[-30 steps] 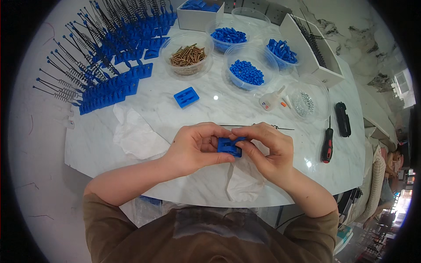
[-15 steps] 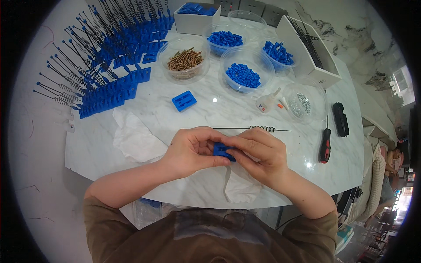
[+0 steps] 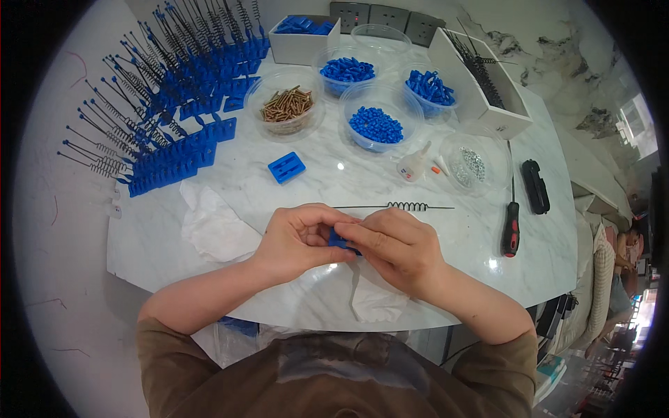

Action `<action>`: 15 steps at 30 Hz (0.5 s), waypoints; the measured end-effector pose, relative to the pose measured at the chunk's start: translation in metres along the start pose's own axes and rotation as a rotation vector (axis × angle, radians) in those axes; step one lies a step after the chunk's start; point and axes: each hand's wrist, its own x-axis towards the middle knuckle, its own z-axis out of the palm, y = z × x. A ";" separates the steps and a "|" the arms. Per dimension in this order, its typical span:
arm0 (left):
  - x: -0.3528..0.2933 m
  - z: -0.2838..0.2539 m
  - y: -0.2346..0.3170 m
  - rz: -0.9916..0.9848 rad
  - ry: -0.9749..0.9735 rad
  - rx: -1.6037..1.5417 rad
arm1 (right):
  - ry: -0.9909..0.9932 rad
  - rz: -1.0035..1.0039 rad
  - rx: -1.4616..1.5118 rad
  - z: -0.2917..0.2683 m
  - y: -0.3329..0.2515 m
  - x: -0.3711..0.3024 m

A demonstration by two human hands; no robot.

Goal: The person applies glue from a bottle onto plastic components, fits them together around metal pins by hand, and unpacks additional plastic parts from a bag onto the table.

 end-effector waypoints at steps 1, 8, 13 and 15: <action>0.000 0.000 0.001 0.001 -0.004 -0.002 | 0.002 0.000 -0.017 0.000 0.000 0.000; -0.002 0.000 0.000 -0.003 0.061 0.003 | 0.058 0.048 0.016 -0.007 -0.010 0.007; -0.004 0.005 0.000 0.204 0.091 0.076 | 0.157 -0.169 -0.207 -0.026 -0.008 0.024; -0.003 0.003 0.000 0.289 0.123 0.155 | 0.145 -0.189 -0.315 -0.030 -0.012 0.046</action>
